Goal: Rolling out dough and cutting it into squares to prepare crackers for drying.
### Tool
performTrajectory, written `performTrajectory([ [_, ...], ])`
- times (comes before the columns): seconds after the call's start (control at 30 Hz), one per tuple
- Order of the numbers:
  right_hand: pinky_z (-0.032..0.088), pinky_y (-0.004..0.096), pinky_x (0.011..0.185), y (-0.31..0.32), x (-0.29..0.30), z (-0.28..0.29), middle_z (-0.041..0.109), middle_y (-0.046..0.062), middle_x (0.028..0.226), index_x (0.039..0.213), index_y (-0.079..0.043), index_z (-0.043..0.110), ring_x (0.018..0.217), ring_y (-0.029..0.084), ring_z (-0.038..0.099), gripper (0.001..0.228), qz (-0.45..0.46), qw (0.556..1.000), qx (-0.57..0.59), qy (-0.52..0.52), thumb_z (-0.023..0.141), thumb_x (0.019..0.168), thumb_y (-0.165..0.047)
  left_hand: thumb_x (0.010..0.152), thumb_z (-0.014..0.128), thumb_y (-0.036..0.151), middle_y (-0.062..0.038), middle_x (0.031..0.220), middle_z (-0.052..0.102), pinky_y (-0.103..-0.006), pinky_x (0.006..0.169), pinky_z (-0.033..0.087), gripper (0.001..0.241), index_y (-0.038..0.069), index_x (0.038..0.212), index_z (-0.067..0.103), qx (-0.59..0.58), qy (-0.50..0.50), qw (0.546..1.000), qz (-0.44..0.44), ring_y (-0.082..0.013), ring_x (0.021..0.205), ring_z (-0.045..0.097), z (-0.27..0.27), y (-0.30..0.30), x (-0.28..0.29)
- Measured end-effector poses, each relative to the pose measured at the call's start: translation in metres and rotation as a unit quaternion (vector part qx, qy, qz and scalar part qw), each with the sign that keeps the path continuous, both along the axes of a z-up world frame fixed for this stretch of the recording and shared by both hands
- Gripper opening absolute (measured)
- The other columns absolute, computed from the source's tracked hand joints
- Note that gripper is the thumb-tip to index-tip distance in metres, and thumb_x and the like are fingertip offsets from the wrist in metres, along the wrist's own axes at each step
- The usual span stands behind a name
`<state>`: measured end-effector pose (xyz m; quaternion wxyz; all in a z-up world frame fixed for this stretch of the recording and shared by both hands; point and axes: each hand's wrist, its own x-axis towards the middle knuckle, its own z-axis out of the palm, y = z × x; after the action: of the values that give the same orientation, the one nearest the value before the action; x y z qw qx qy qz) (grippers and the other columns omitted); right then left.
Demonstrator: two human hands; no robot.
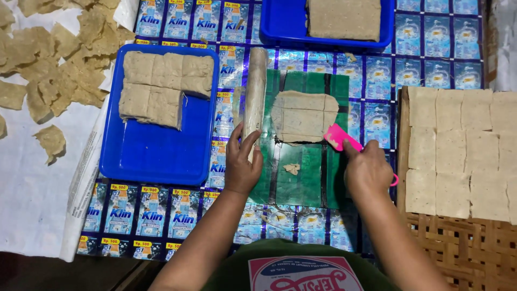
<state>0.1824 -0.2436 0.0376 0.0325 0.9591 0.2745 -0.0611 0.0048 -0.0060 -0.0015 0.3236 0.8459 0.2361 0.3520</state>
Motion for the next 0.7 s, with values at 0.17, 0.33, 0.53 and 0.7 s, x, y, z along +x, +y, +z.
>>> performTrajectory([
  [0.17, 0.061, 0.050, 0.080, 0.036, 0.023, 0.050, 0.056, 0.014, 0.103, 0.121, -0.026, 0.074, 0.095, 0.039, 0.068, 0.031, -0.019, 1.000, 0.024, 0.000, 0.058, 0.096, -0.019, 0.092, 0.058, 0.011, -0.020, 0.145, 0.049, -0.0538, 0.108, 0.046, 0.043, 0.025, 0.132, 0.066, 0.000, 0.002, 1.000, 0.004, -0.0443, 0.131, 0.054, -0.002, 0.000, 0.000],
  [0.33, 0.057, 0.056, 0.084, 0.052, 0.048, 0.112, 0.070, 0.024, 0.102, 0.119, -0.008, 0.080, 0.100, 0.046, 0.073, 0.028, -0.019, 0.996, 0.030, 0.087, 0.063, 0.096, -0.010, 0.092, 0.058, 0.012, -0.020, 0.146, 0.048, -0.0533, 0.108, 0.046, 0.043, 0.026, 0.132, 0.066, -0.006, 0.009, 1.000, 0.004, -0.0435, 0.133, 0.053, 0.000, -0.002, -0.002],
  [0.53, 0.052, 0.053, 0.090, 0.005, 0.131, 0.007, 0.077, 0.023, 0.092, 0.117, -0.012, 0.078, 0.103, 0.045, 0.070, 0.029, -0.027, 0.960, 0.151, 0.235, 0.054, 0.103, -0.022, 0.092, 0.059, 0.012, -0.019, 0.146, 0.048, -0.0527, 0.107, 0.047, 0.043, 0.026, 0.132, 0.066, -0.007, 0.011, 1.000, 0.002, -0.0432, 0.132, 0.053, 0.000, -0.003, -0.002],
  [0.7, 0.056, 0.057, 0.090, -0.039, 0.137, -0.079, 0.077, 0.027, 0.102, 0.122, -0.010, 0.074, 0.108, 0.045, 0.072, 0.051, -0.081, 0.986, 0.009, 0.144, 0.039, 0.107, -0.043, 0.093, 0.058, 0.012, -0.019, 0.146, 0.048, -0.0530, 0.107, 0.047, 0.043, 0.026, 0.133, 0.066, -0.012, 0.004, 1.000, 0.000, -0.0434, 0.132, 0.054, 0.001, -0.001, 0.000],
])
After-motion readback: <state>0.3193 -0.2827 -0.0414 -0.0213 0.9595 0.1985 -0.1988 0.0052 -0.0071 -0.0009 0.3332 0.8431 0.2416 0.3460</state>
